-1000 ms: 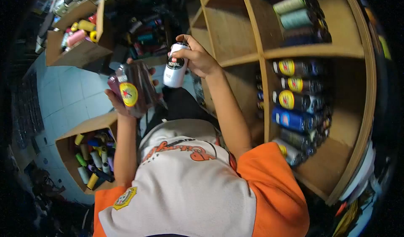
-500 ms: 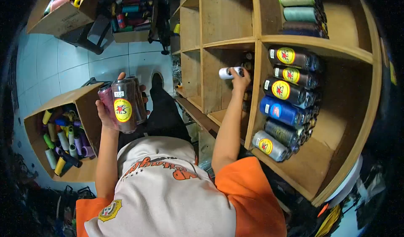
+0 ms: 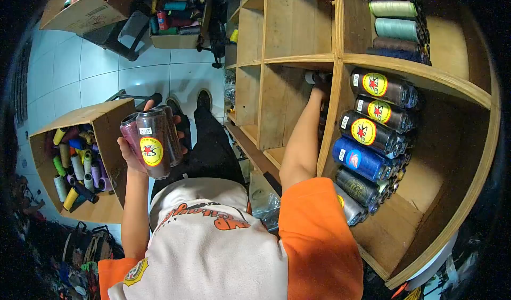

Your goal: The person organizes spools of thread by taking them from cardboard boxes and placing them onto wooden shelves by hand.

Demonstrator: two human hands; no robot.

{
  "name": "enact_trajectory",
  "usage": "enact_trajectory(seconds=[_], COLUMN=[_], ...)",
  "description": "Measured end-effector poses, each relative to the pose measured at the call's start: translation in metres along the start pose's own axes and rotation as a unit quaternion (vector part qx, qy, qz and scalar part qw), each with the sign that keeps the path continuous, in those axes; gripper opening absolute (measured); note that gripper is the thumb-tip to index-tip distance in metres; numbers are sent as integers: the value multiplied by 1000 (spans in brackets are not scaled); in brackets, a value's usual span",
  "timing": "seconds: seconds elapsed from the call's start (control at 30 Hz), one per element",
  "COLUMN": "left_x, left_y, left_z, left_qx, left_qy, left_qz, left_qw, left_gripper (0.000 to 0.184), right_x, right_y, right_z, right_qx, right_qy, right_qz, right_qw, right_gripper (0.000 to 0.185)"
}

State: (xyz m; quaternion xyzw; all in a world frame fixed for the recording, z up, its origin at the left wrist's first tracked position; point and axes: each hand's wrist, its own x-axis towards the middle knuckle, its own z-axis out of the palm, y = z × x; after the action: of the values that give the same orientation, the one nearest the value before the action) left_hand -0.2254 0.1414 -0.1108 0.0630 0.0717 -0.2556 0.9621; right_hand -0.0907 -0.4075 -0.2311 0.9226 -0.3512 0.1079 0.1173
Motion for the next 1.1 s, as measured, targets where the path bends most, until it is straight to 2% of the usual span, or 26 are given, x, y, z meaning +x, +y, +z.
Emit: enact_trajectory(seconds=[0.07,0.13,0.2,0.23,0.27,0.3,0.33,0.37,0.4,0.43,0.47,0.5,0.57,0.63,0.67,0.77,0.8,0.83,0.87,0.9,0.93,1.0,1.03,1.07,1.1], left_x=[1,3,3,4,6,7,9,10,13,17,19,22,29,32,35,38,38,39,38,37,35,29,25,21,15], left_y=[1,0,2,2,3,4,5,5,4,4,5,6,4,4,4,-1,-2,-4,-6,-7,-7,-7,-5,-1,2], left_z=[1,0,6,7,5,3,4,4,3,2,1,4,11,16,12,11,10,13,19,15,7,0,-2,-6,-10], left_qx=[3,10,14,54,58,61,60,66,75,82,89,91,89,121,152,169,155,140,120,134,146,150,154,157,161], left_qy=[-11,-7,-1,4,-8,-22,-22,-13,-9,-6,-16,-3,21,16,24,45,48,51,40,39,39,63,66,70,76], left_qz=[2,5,8,15,12,8,-6,-1,11,21,35,54,90,77,80,81,78,75,68,67,67,71,66,62,58], left_qw=[1000,1000,1000,998,998,998,998,998,997,996,995,994,992,990,985,981,984,986,990,988,986,984,984,983,982], left_gripper=[110,110,107,104,104,103,103,102,101,99,97,96,95,94,93,92,92,92,93,92,91,89,89,90,90], right_x=[1,10,-7,-17,-55,-80,-100,-127,-158,-188,-215,-234,-254,-259,-260,-248,-246,-239,-231,-219,-208,-182,-166,-147,-130], right_y=[-2,11,8,-8,-61,-81,-91,-107,-132,-145,-149,-153,-160,-163,-161,-141,-133,-127,-113,-95,-83,-56,-32,-8,-8], right_z=[6,19,24,1,-90,-111,-127,-152,-206,-239,-257,-279,-307,-321,-315,-295,-280,-295,-280,-252,-235,-192,-145,-104,-99], right_qx=[45,161,260,300,173,149,391,525,569,616,625,613,544,494,483,507,601,654,667,653,665,564,509,447,312], right_qy=[1,7,100,194,-35,61,-43,-115,-289,-406,-479,-508,-509,-449,-452,-534,-493,-532,-502,-471,-432,-318,-220,-176,-152], right_qz=[20,13,-10,-28,158,80,34,-86,-54,-15,-14,-131,-215,-223,-217,-139,-143,-6,6,36,142,145,49,46,118], right_qw=[999,987,961,934,972,984,919,839,768,675,616,591,632,710,718,662,613,538,550,592,592,748,831,876,931], right_gripper=[71,51,32,24,26,32,34,27,21,16,20,35,48,58,58,62,55,49,50,56,61,45,43,50,57])
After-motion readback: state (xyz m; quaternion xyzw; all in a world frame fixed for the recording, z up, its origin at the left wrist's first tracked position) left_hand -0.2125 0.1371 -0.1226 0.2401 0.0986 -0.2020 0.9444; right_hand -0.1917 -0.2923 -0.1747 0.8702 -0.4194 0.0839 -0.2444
